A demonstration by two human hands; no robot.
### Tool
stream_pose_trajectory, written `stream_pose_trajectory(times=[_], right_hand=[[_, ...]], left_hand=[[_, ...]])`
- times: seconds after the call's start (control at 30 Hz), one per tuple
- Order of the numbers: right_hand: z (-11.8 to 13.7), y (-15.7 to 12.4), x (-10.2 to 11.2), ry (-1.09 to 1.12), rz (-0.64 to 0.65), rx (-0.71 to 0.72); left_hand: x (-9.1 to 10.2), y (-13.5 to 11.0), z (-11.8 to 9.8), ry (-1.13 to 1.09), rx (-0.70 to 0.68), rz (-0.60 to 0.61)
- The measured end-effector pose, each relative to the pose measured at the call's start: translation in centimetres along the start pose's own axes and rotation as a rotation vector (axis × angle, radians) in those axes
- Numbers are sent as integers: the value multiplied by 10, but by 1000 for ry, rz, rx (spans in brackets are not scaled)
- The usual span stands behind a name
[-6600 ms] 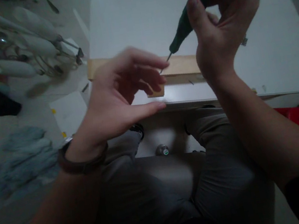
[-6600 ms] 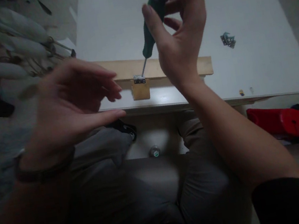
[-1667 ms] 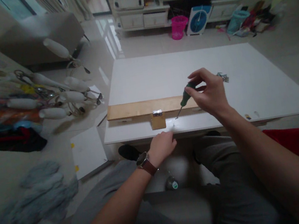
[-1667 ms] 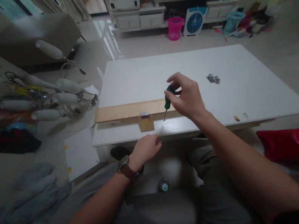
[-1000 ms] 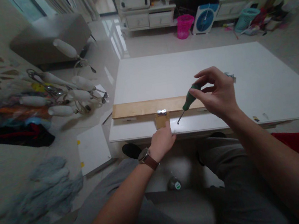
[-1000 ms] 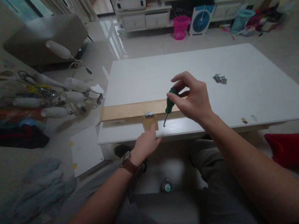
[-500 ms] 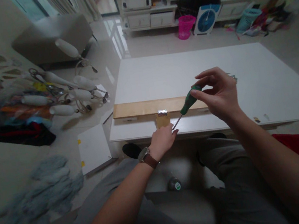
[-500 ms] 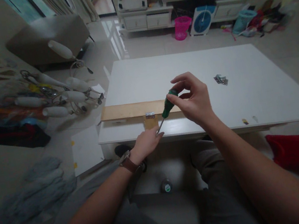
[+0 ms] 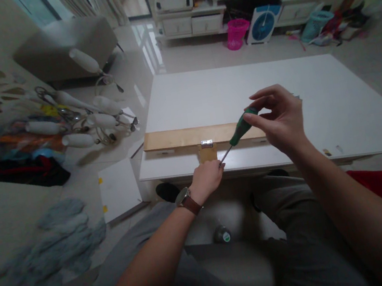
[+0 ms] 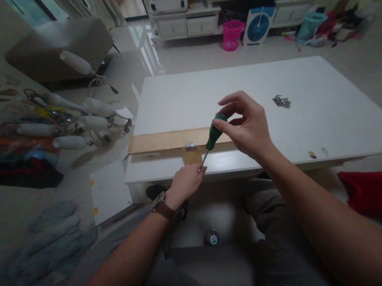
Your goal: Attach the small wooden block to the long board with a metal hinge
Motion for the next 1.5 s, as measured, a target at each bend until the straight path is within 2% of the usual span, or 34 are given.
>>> stream_pose_trajectory(times=[0.5, 1.2, 1.5], right_hand=[[-3, 1, -2, 18, -10, 1], [-13, 5, -4, -35, -109, -6], [-14, 5, -5, -31, -119, -12]], left_hand=[[3, -1, -4, 23, 47, 13], [9, -4, -4, -12, -56, -22], [8, -3, -4, -29, -42, -14]])
Point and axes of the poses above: each hand's wrist, its own y-axis towards the middle knuckle, its own x-axis out of the back of the hand, z = x × y, the point moved 2 cm from there along y, towards the middle knuckle, and after that the axes turned 12 degrees about -y, right-handed, at the moved point
